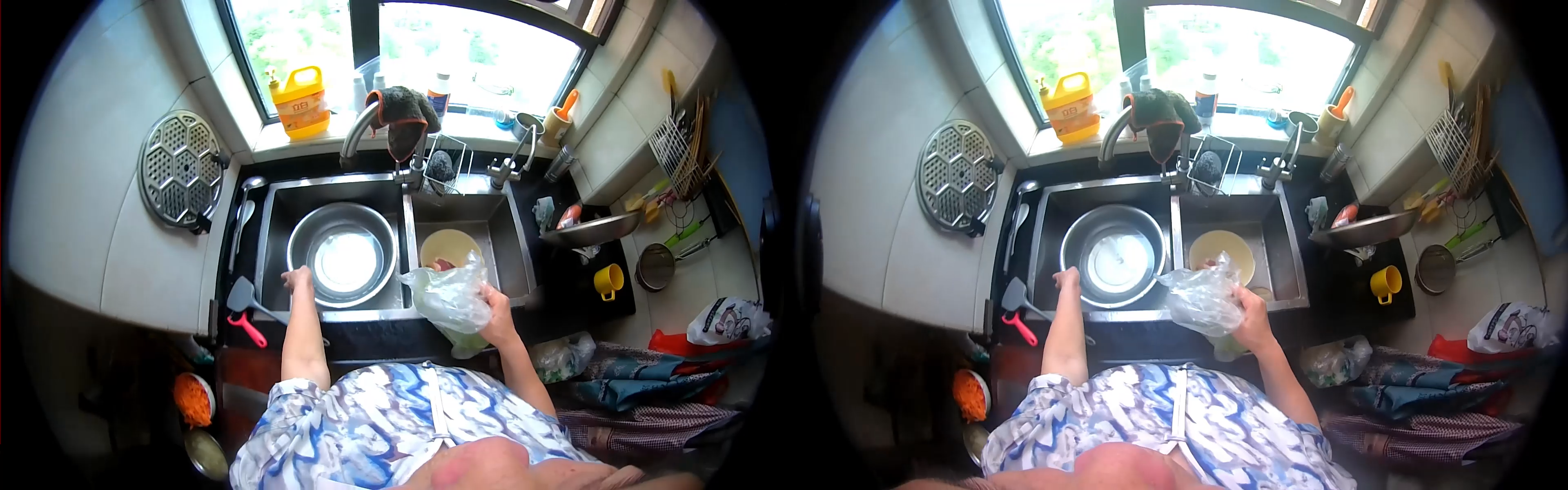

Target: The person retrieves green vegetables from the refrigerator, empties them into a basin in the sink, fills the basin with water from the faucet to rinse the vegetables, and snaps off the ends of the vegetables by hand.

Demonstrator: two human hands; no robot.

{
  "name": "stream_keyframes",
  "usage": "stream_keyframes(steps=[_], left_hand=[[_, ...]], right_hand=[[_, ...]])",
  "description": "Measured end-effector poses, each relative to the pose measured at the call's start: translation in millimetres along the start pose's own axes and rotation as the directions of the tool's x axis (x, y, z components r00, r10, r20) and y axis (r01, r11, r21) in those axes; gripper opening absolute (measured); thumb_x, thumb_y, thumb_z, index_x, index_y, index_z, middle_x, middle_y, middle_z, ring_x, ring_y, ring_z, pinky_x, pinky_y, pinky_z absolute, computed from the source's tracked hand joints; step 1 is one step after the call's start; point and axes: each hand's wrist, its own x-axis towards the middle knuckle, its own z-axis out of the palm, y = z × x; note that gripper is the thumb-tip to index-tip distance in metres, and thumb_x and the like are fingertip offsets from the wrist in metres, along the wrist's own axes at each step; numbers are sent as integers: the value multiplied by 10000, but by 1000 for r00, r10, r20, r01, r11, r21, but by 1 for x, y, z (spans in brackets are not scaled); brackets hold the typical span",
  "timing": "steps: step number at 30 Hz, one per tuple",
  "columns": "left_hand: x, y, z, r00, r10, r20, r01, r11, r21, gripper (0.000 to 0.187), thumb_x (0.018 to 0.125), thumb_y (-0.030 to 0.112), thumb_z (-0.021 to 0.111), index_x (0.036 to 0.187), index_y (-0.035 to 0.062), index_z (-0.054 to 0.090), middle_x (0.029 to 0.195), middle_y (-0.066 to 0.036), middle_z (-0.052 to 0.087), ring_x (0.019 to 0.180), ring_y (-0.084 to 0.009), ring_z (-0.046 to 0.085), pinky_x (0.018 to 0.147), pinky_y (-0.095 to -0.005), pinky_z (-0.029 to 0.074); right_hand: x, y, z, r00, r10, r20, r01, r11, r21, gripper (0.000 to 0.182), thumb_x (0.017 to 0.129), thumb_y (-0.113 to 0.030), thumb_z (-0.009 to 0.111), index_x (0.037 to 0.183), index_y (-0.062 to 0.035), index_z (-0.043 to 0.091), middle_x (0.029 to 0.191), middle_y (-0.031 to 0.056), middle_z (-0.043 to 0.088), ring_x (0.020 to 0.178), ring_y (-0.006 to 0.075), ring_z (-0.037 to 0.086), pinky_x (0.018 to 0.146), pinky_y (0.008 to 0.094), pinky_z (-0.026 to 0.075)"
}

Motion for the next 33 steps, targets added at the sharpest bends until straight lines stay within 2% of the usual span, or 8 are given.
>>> stream_keyframes(steps=[6,10,13,14,16,20,26,33], left_hand=[[100,-32,53,930,-357,84,350,932,89,480,797,93,571,1253,-15,469,1247,-171,553,1091,-317,587,876,-371,511],[117,-42,39,983,-183,-26,185,971,149,241,778,145,608,973,15,663,1057,-171,655,1012,-339,626,874,-402,505],[30,10,-14,935,354,-18,-314,852,419,287,730,225,620,941,35,663,1001,-213,649,928,-375,632,806,-444,502],[28,18,-13,933,360,-25,-316,849,422,287,730,225,620,941,35,663,1001,-213,649,928,-375,632,806,-444,502],[18,35,-16,785,618,40,-594,734,329,263,694,218,628,878,34,665,905,-204,663,859,-377,639,773,-435,501],[-46,78,-4,582,813,32,-812,579,73,227,672,215,587,792,27,632,768,-198,640,774,-380,631,728,-430,491],[-125,103,-9,355,918,177,-885,269,379,132,743,150,599,817,42,578,755,-230,628,775,-419,621,707,-498,502],[-132,95,-22,56,960,276,-818,-114,564,82,790,68,514,832,104,575,701,-129,647,643,-327,650,605,-431,520]], right_hand=[[6,-6,8,996,4,-89,0,999,52,285,815,-67,643,1087,12,612,993,62,649,892,116,597,809,265,479],[24,-16,14,998,14,-68,-4,988,153,282,816,-67,640,1086,12,615,973,58,650,876,119,603,803,265,481],[29,-4,9,1000,-21,-21,22,997,74,294,809,-77,638,1086,19,614,953,77,662,873,141,620,799,277,486],[31,3,6,1000,-28,-12,29,999,26,308,804,-84,636,1090,26,611,937,94,673,873,161,633,798,288,490],[33,10,2,999,-34,-21,35,999,38,309,803,-90,634,1088,27,610,930,94,673,866,161,633,792,289,490],[37,11,-5,998,-60,-7,60,997,50,306,799,-97,634,1077,27,608,908,95,673,843,142,626,765,284,491],[36,32,-14,999,-25,20,21,981,194,256,835,-125,616,1046,19,616,906,81,674,832,138,625,746,277,491],[38,27,-16,997,-74,30,72,994,83,277,809,-103,630,1064,8,619,906,72,670,843,135,618,762,277,491]])
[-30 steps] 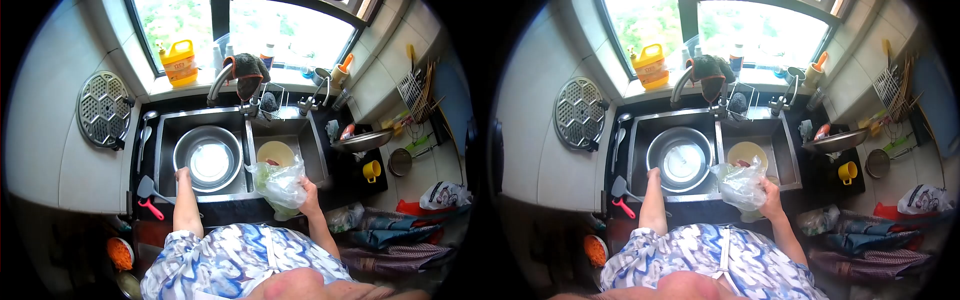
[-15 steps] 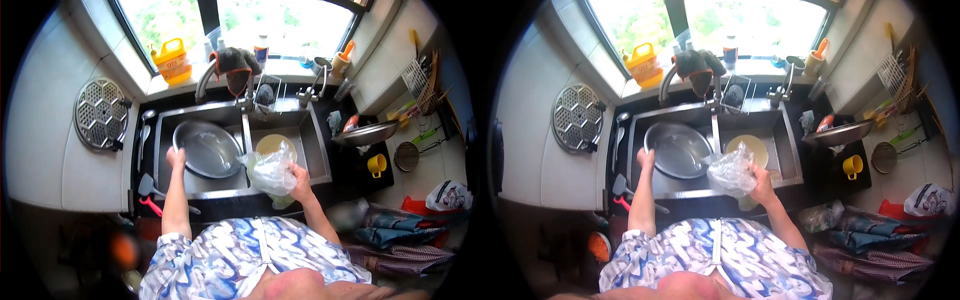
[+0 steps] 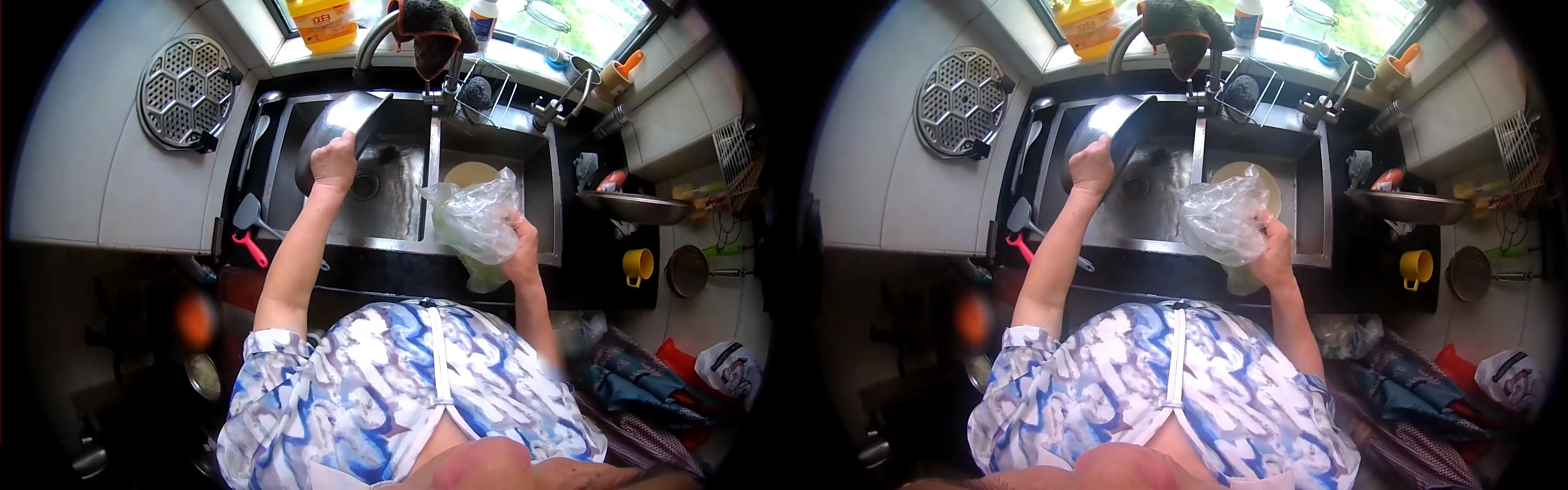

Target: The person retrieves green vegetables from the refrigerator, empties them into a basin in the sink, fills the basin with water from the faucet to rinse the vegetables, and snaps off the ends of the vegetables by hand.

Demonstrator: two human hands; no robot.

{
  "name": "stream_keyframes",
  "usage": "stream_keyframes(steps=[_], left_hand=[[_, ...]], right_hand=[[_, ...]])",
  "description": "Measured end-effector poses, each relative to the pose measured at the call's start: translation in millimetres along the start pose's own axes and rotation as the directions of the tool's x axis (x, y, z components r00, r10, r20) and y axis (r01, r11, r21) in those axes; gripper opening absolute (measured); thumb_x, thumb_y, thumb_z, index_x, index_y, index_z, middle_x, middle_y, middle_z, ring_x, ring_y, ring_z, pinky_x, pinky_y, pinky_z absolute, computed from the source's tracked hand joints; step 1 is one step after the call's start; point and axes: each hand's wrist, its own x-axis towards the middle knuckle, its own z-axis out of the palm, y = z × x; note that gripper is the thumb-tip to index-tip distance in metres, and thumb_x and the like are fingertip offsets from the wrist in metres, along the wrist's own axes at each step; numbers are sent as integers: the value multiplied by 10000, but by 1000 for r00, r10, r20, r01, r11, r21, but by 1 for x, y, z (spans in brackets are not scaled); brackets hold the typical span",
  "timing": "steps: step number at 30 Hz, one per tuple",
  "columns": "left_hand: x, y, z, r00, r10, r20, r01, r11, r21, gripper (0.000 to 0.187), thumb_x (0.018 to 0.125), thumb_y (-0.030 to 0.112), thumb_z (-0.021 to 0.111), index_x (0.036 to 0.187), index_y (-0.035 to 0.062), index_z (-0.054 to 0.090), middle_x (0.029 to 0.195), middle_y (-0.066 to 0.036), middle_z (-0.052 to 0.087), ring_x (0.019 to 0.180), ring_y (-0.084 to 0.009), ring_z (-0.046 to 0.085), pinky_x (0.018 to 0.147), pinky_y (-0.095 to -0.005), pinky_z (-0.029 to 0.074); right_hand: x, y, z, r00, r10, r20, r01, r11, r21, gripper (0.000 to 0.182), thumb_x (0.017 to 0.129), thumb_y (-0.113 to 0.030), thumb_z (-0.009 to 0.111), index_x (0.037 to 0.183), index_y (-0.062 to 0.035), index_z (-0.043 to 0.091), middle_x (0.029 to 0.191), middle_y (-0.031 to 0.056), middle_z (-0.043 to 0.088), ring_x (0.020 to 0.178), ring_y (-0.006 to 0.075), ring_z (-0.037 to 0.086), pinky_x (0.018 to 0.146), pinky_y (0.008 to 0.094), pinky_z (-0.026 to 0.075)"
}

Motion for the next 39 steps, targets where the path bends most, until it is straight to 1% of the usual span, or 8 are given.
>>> stream_keyframes(steps=[9,14,20,23,26,31,36,39], left_hand=[[-30,-58,43,844,-535,-17,491,785,-378,107,724,127,537,781,62,600,730,-178,635,706,-400,607,712,-451,490],[-91,-69,113,574,-790,216,687,321,-652,142,660,122,558,748,22,609,787,-183,656,775,-366,637,728,-415,488],[-115,-101,107,513,-797,318,855,506,-109,427,724,193,643,1113,26,588,1005,-204,632,960,-371,610,899,-429,463],[-116,-107,93,795,-550,257,602,766,-224,563,746,284,662,1224,19,529,1083,-189,611,883,-358,641,784,-404,519],[-85,-28,-50,538,-210,816,840,51,-540,413,936,349,514,1222,52,544,1051,-124,632,830,-179,659,610,-271,554],[-104,55,-139,868,246,432,300,434,-849,408,899,265,580,1219,13,557,1013,-116,623,790,-154,616,748,-284,501],[-92,73,-147,760,93,643,615,219,-758,221,915,168,560,1010,-5,660,719,3,599,666,-65,546,631,-209,446],[-101,55,-138,700,144,699,711,-233,-664,223,944,164,535,1019,-14,648,664,38,515,582,-45,462,561,-201,410]], right_hand=[[-5,-18,4,999,27,-31,-25,998,60,303,807,-64,634,1098,14,603,978,70,653,884,139,603,802,274,480],[-14,-14,12,999,49,-22,-48,998,50,304,792,-62,653,1086,3,612,960,66,650,874,132,601,793,270,478],[-5,-16,37,975,-101,198,126,985,-118,300,733,-104,680,1008,1,622,875,119,623,805,229,614,737,319,481],[-5,-9,46,917,-187,352,291,917,-271,325,710,-146,678,1003,-23,613,809,167,551,762,348,567,686,387,465],[-8,-4,52,881,-163,445,323,893,-313,421,733,-107,666,1138,-39,573,844,173,565,791,352,584,705,415,469],[-4,-12,47,886,-125,446,218,962,-164,700,714,-66,710,1347,-60,412,926,206,574,900,375,585,813,411,468],[-7,-41,18,857,-24,514,154,965,-211,892,671,-125,787,1426,-94,312,973,124,522,805,236,535,727,322,468],[-30,-53,-11,944,124,306,-47,968,-247,836,687,-207,797,1404,-123,374,950,121,554,690,182,532,617,290,475]])
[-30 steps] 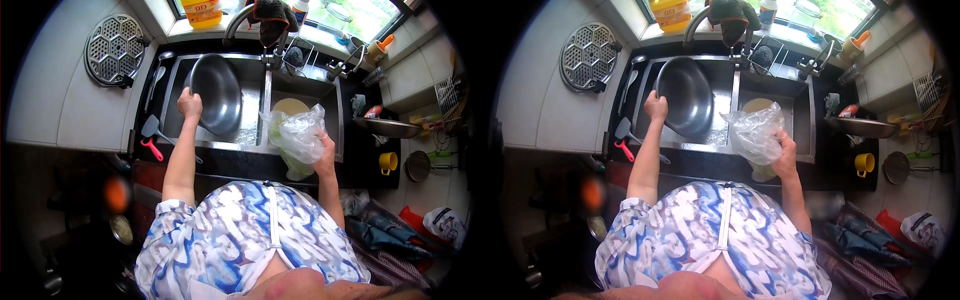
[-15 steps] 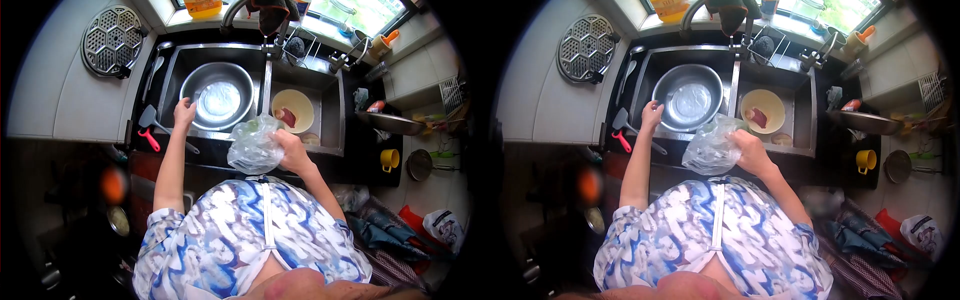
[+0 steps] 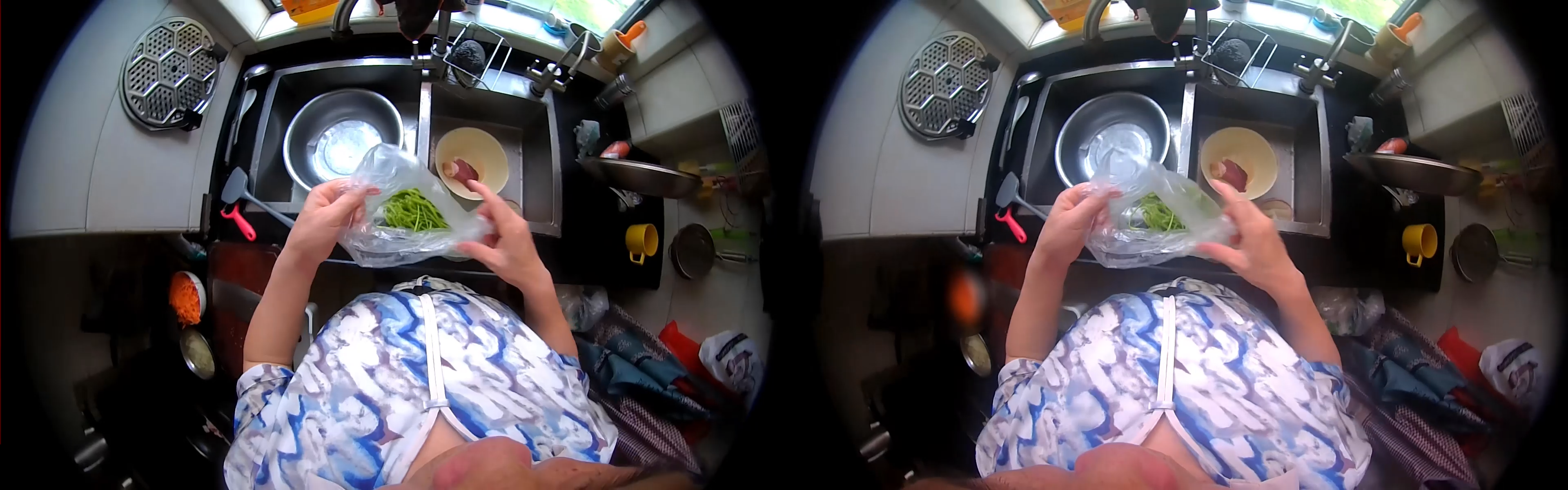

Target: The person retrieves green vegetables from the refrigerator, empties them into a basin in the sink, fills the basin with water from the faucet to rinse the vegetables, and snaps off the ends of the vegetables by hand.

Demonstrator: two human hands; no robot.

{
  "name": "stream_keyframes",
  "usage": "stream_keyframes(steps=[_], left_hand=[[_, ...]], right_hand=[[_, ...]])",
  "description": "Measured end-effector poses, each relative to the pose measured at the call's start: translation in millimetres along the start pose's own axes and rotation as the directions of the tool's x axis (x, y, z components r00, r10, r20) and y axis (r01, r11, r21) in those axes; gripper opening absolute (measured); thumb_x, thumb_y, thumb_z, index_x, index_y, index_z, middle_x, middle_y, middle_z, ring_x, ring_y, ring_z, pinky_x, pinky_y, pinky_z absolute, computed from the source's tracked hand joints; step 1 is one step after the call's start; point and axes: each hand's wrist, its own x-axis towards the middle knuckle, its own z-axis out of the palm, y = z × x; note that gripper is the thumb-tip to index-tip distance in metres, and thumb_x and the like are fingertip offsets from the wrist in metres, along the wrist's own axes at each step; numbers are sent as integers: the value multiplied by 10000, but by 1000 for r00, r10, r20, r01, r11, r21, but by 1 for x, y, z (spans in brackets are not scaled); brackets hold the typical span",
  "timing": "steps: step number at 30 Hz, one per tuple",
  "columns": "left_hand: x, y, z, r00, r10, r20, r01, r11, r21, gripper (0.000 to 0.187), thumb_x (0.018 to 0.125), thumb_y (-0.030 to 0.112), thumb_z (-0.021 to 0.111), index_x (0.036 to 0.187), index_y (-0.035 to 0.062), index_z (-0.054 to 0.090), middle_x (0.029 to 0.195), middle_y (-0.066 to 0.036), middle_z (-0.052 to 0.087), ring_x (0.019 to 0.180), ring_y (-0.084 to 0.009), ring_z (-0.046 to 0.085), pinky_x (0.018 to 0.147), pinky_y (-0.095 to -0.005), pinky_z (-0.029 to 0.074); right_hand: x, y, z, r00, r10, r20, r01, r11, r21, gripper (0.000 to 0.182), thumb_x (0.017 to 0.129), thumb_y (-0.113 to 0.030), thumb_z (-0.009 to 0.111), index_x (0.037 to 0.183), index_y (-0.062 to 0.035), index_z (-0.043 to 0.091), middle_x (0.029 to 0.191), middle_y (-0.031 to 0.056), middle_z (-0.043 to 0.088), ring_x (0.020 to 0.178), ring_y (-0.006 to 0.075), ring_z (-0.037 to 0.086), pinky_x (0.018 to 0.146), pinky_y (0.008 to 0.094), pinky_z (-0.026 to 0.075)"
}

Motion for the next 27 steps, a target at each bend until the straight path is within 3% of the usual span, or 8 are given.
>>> stream_keyframes(steps=[5,8,10,12,15,17,23,27], left_hand=[[-8,0,9,988,-38,149,66,979,-191,284,983,184,467,1149,-13,585,621,35,454,523,-49,422,521,-200,416],[-12,-2,12,971,-26,237,70,982,-177,321,994,208,449,1210,-2,559,628,34,468,520,-37,421,517,-183,411],[-15,-2,8,959,-7,283,59,983,-177,347,1000,227,441,1245,4,544,637,35,480,526,-30,427,522,-171,411],[-21,-4,3,955,22,296,18,991,-133,365,1009,237,415,1277,12,520,636,40,480,528,-16,422,515,-164,393],[-33,-16,-8,949,26,314,10,994,-112,369,1014,248,402,1304,44,506,642,50,493,530,-5,421,513,-154,371],[-38,-21,-15,945,7,328,25,995,-93,367,1013,254,402,1311,64,503,651,56,509,538,0,429,514,-146,357],[-45,-35,-20,968,20,249,-12,999,-34,395,990,207,435,1366,85,440,706,20,535,582,-27,461,554,-169,397],[-52,-37,-33,983,53,174,-71,993,98,526,935,147,526,1415,56,331,1002,-58,561,831,-70,551,749,-216,469]], right_hand=[[-24,-40,-32,825,-193,-530,9,944,-330,468,720,63,689,1170,-28,600,929,96,594,583,73,528,517,203,445],[-12,-90,-23,786,-590,-186,459,758,-465,347,742,69,645,1079,-11,628,902,115,618,677,203,615,592,297,505],[14,-99,18,877,-453,162,473,872,-122,267,746,62,613,1005,-3,637,898,143,630,785,296,629,710,357,514],[52,-50,63,933,-224,282,314,888,-336,131,751,69,603,868,11,592,855,170,602,829,350,591,778,358,486],[67,31,86,962,-134,236,255,745,-616,215,721,14,657,902,6,541,900,179,578,929,366,564,870,385,443],[65,41,87,923,175,342,147,662,-735,456,670,-106,755,1024,31,502,1022,195,559,992,358,548,903,387,433],[56,47,94,897,206,392,189,622,-760,720,648,-209,776,1255,5,454,1139,200,566,1107,363,528,957,418,428],[46,69,99,910,-215,354,397,693,-601,803,582,-306,821,1269,-74,475,1172,171,550,1138,341,508,965,441,415]])
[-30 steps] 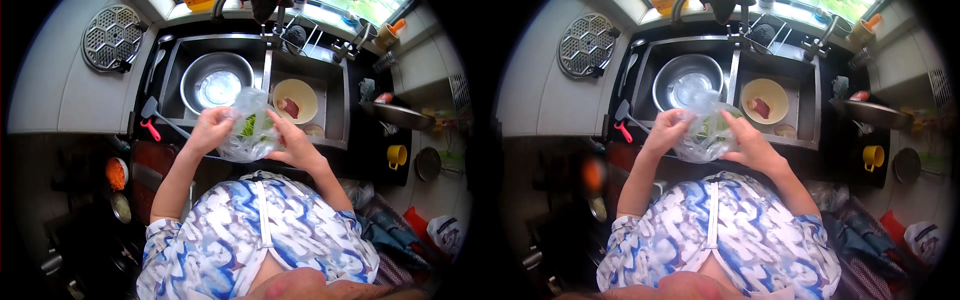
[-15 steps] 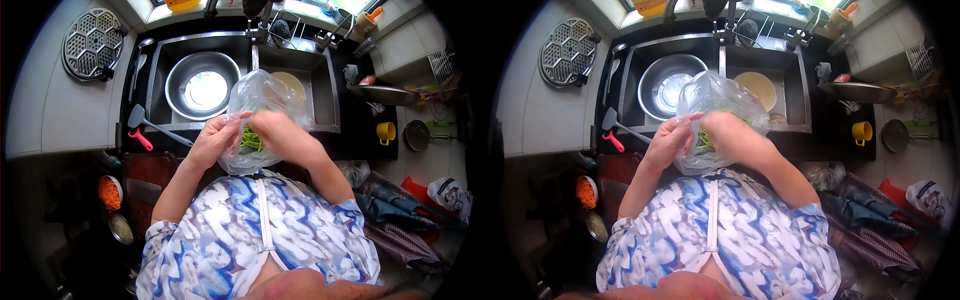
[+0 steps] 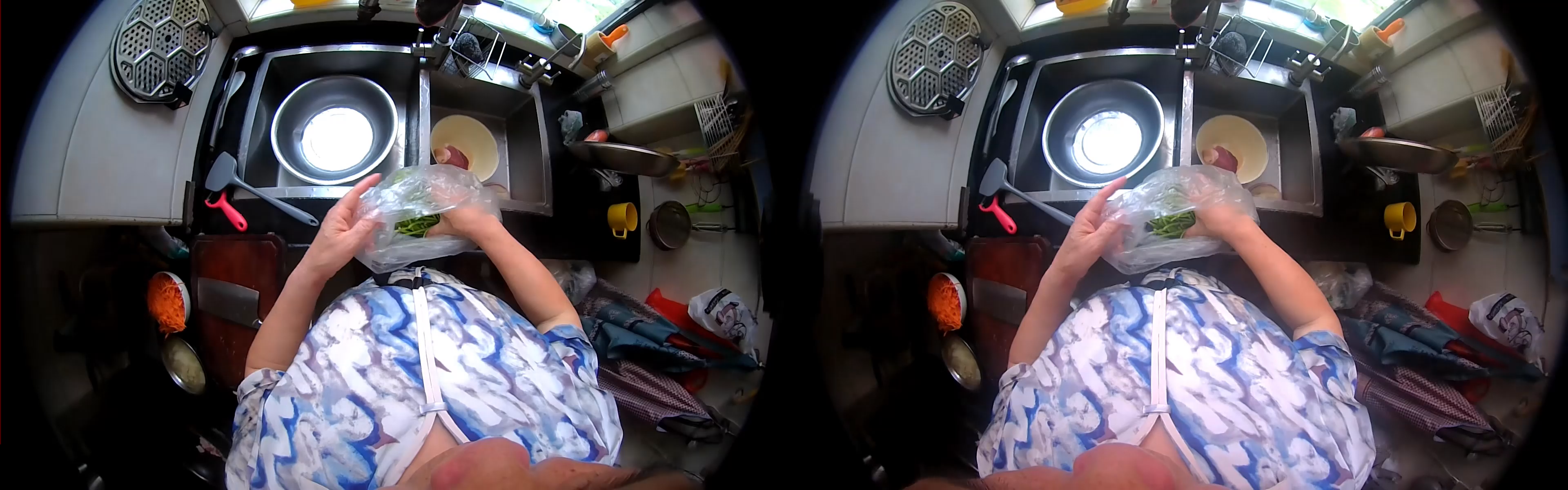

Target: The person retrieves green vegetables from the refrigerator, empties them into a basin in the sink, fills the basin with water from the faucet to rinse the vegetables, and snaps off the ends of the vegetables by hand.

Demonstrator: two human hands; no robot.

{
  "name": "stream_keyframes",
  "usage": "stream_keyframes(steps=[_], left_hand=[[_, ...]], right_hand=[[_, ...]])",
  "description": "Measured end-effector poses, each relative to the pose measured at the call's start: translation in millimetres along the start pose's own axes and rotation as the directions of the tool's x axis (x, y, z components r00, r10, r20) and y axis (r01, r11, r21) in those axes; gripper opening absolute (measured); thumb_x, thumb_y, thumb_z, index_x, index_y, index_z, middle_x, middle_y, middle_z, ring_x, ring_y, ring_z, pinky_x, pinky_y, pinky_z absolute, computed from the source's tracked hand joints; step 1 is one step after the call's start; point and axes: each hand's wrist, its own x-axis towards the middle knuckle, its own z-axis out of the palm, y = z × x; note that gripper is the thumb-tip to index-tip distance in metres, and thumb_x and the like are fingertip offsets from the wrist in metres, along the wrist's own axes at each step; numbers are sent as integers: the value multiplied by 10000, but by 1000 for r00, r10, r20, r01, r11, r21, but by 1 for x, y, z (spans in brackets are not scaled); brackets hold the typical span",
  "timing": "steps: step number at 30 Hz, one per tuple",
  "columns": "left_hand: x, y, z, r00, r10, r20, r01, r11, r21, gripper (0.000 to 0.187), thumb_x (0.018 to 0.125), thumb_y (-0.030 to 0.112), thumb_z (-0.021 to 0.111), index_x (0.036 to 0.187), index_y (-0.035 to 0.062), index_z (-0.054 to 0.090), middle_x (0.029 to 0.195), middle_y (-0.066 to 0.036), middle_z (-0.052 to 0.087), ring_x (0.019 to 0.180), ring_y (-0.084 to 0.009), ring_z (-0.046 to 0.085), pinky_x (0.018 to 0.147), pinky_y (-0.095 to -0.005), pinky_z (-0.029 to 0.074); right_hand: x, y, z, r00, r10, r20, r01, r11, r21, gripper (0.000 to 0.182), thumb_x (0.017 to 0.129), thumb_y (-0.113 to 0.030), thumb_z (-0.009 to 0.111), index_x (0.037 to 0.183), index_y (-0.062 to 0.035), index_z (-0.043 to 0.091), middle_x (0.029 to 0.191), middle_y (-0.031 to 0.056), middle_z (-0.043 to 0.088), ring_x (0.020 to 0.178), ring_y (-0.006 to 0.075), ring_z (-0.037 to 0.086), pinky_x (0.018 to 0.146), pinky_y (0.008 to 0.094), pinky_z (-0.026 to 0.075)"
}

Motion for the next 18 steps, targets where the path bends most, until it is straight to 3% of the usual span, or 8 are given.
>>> stream_keyframes(steps=[3,4,5,7,9,12,15,18], left_hand=[[-1,-29,-11,986,68,-151,-59,996,68,659,896,130,572,1453,49,229,1220,-136,479,980,-140,558,861,-275,468],[-2,-35,-14,981,50,-187,-30,993,110,702,893,183,591,1453,19,202,1356,-181,374,1105,-206,513,929,-307,443],[3,-49,-15,981,47,-187,-26,993,114,702,893,183,591,1453,19,202,1356,-181,374,1105,-206,513,929,-307,443],[12,-71,-15,937,-145,-318,139,989,-42,733,893,221,596,1450,-9,178,1378,-199,372,1152,-224,482,950,-310,427],[18,-75,-3,930,-175,-323,177,984,-23,611,933,247,540,1405,-33,272,1309,-177,458,1137,-216,505,949,-309,426],[34,-88,-2,979,-183,-91,113,856,-505,412,995,298,428,1267,-10,455,1183,-106,571,1088,-173,549,920,-320,446],[40,-68,1,969,-238,-71,136,747,-651,441,992,329,433,1278,-6,449,1183,-93,570,1060,-172,561,908,-301,455],[49,-71,-12,971,-210,-113,134,873,-469,621,924,533,458,1319,55,428,1266,-78,511,1189,-214,459,974,-428,367]], right_hand=[[-2,-9,-2,995,70,-75,-71,997,-15,718,588,-289,810,1224,-125,519,1209,155,529,1152,325,493,964,444,414],[0,-15,-4,985,167,30,-166,985,-45,697,592,-278,799,1208,-103,524,1197,164,535,1139,325,501,961,438,416],[0,-19,-5,956,263,133,-253,964,-84,677,595,-268,789,1191,-82,528,1184,173,541,1126,325,508,958,433,418],[-1,-21,-1,954,277,117,-268,960,-85,683,598,-272,778,1196,-63,520,1160,185,553,1100,330,525,947,427,425],[-1,-14,7,952,291,98,-282,955,-92,690,601,-276,767,1200,-45,512,1135,198,566,1075,335,541,937,421,433],[4,0,17,969,243,-35,-240,969,64,675,594,-320,757,1153,-10,538,1049,215,594,1002,351,573,898,418,450],[15,-7,-14,957,281,76,-290,937,193,701,574,-332,757,1157,-5,547,1035,217,605,977,363,583,878,420,456],[23,4,-15,950,240,201,-305,851,428,678,656,-297,705,1252,-36,515,1121,194,598,1029,291,573,933,352,428]])
